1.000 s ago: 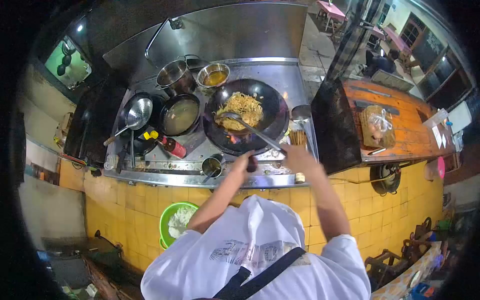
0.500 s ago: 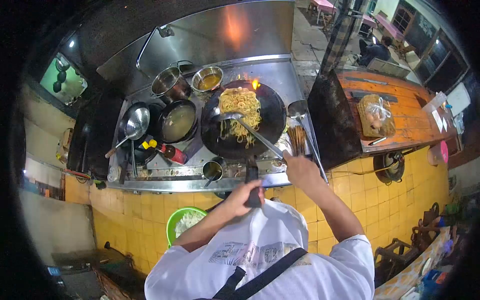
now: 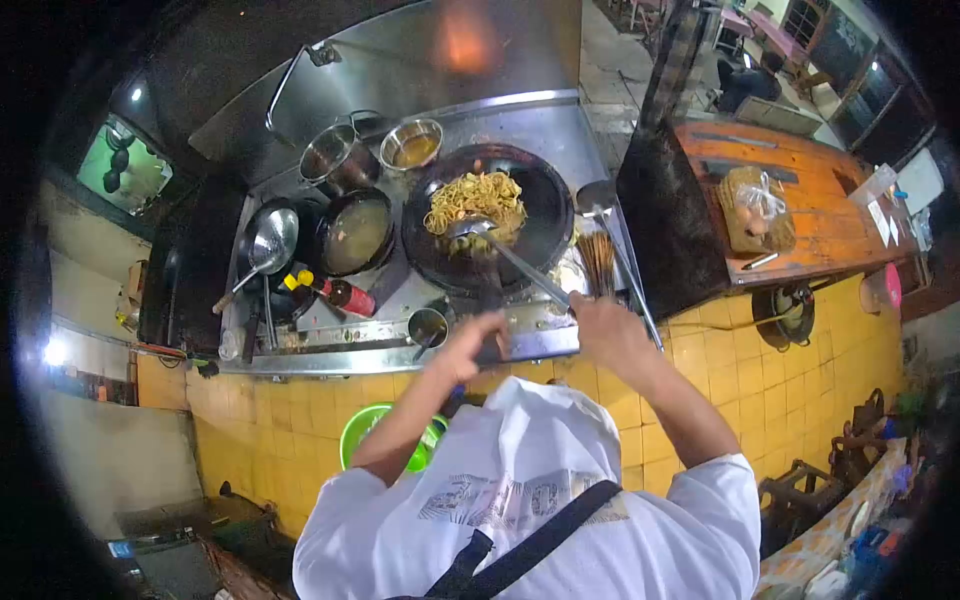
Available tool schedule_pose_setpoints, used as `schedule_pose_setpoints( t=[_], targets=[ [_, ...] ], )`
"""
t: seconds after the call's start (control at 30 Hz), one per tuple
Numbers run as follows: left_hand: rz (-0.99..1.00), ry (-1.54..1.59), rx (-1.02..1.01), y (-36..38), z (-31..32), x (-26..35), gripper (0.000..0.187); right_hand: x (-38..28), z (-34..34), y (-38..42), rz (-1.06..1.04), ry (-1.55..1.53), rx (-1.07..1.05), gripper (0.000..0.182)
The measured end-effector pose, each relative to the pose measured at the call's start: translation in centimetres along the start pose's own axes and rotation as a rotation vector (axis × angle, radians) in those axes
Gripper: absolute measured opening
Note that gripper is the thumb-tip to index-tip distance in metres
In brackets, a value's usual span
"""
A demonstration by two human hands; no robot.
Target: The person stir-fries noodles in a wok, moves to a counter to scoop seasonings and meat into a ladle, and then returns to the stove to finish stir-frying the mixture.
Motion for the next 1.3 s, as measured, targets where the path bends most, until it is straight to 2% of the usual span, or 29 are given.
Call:
schedule_pose_setpoints(
  t=[0.03, 0.07, 0.1, 0.17, 0.2, 0.23, 0.3, 0.37, 0.4, 0.43, 0.47, 0.5, 0.57, 0.6, 0.63, 0.7, 0.77, 0.8, 0.83, 0.9, 0.93, 0.97, 1.0, 1.03, 1.07, 1.1, 1.17, 1.23, 1.3],
  targets=[
    [-0.002, 0.095, -0.048, -1.7, -1.1, 1.5, 0.018, 0.0, 0.3, 0.2, -0.027, 0.027, -0.032, 0.038],
    [-0.002, 0.09, -0.049, -2.7, -2.0, 1.0, 0.018, 0.0, 0.8, 0.0, -0.04, 0.057, 0.042, 0.036],
    [0.246, -0.098, -0.122, -3.2, -2.4, 1.7, 0.019, -0.5, 1.8, 0.1, -0.041, 0.053, 0.044, 0.036],
    [0.128, 0.033, 0.14, -0.9, -1.0, -0.1, 0.018, -0.9, 2.3, -0.7, 0.052, 0.141, 0.044, 0.035],
    [0.161, 0.088, 0.059, -2.1, -1.9, -2.7, 0.014, -1.3, 1.2, -0.8, 0.082, 0.096, -0.011, 0.033],
    [0.089, 0.19, 0.015, 0.8, 0.2, -4.0, 0.011, -1.2, 1.0, -0.6, 0.099, 0.086, -0.013, 0.033],
    [-0.097, 0.164, -0.048, 2.8, 1.7, -5.2, 0.012, -1.5, 0.8, 0.0, 0.062, 0.036, -0.007, 0.032],
    [-0.047, 0.134, -0.007, 0.4, 0.0, -2.4, 0.013, -1.0, 0.0, 0.2, 0.044, -0.017, 0.006, 0.032],
    [0.029, -0.062, -0.073, -0.3, 0.2, 0.5, 0.013, -1.1, -0.1, 0.5, -0.014, 0.027, 0.044, 0.032],
    [0.058, 0.11, -0.018, -2.0, -0.8, 1.8, 0.023, -1.3, -0.3, 0.6, -0.074, 0.072, 0.084, 0.032],
    [0.134, 0.072, 0.0, -2.7, -1.8, 1.8, 0.022, -1.2, -0.1, -0.1, 0.012, 0.094, -0.015, 0.031],
    [0.215, 0.036, 0.014, -3.5, -2.5, 1.8, 0.022, -1.6, 0.4, 0.0, 0.008, 0.097, -0.016, 0.031],
    [0.177, 0.049, 0.102, -1.2, -1.2, -1.2, 0.014, -1.3, 1.6, -0.6, 0.088, 0.192, 0.065, 0.032],
    [0.123, 0.183, 0.051, -0.1, -0.7, -3.4, 0.014, -1.2, 2.3, -0.3, 0.03, 0.222, 0.155, 0.036],
    [0.066, -0.002, -0.111, 1.5, 0.6, -4.6, 0.014, -1.0, 1.9, -0.1, 0.03, 0.219, 0.154, 0.036],
    [0.002, 0.04, -0.077, 3.3, 1.9, -4.6, 0.016, -0.9, 1.0, 0.3, 0.011, 0.092, 0.088, 0.037],
    [0.012, 0.121, -0.014, -1.3, -1.7, -2.7, 0.016, -0.4, 0.5, 0.9, -0.021, 0.093, 0.105, 0.036],
    [0.076, -0.022, -0.011, -1.6, -1.7, 0.3, 0.018, -0.4, 0.4, 1.1, -0.055, 0.099, 0.128, 0.036],
    [0.089, 0.113, -0.04, -2.5, -1.9, 1.6, 0.02, -0.3, 0.8, 1.1, -0.059, 0.096, 0.122, 0.036],
    [0.266, 0.028, -0.062, -3.9, -2.4, 2.0, 0.021, 0.2, 2.7, -0.1, 0.03, 0.164, 0.073, 0.035],
    [0.22, 0.03, -0.061, -3.5, -2.1, 0.3, 0.022, 1.1, 4.4, -1.3, 0.101, 0.156, -0.018, 0.04],
    [0.175, 0.033, -0.062, -2.1, -1.8, -2.0, 0.023, 1.7, 3.5, -1.7, 0.101, 0.164, -0.008, 0.04],
    [0.039, 0.181, -0.039, -0.3, -1.2, -4.3, 0.018, 2.6, 2.2, -1.5, 0.13, 0.156, 0.015, 0.042],
    [-0.043, 0.089, -0.082, 2.5, 0.5, -4.5, 0.014, 3.3, 1.0, -1.2, 0.157, 0.145, 0.034, 0.043],
    [-0.045, 0.099, -0.061, 2.4, 0.2, -4.4, 0.013, 3.9, -0.4, -0.4, 0.138, 0.019, 0.148, 0.046],
    [-0.051, 0.11, -0.037, 2.3, -0.1, -4.3, 0.011, 4.4, -1.6, -0.1, 0.135, 0.023, 0.15, 0.046],
    [0.109, 0.193, 0.003, -3.9, -4.6, -3.6, 0.011, 4.8, -3.1, 1.3, 0.171, -0.052, 0.126, 0.048],
    [0.126, 0.268, 0.003, -7.2, -5.4, -2.3, 0.013, 4.1, -2.1, -0.1, 0.162, -0.113, 0.172, 0.049],
    [0.321, 0.013, -0.023, -9.9, -6.6, -0.2, 0.017, 2.6, 0.4, -2.7, 0.166, -0.124, 0.267, 0.054]
  ],
)
Point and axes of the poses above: each hand's wrist, its own y-axis away from the middle knuckle, its own z-axis out of the palm, x = y × z, the point moved 7 cm from there along -y, towards the middle knuckle, and after that the axes turned 13 degrees about y, right-handed, at the moved point
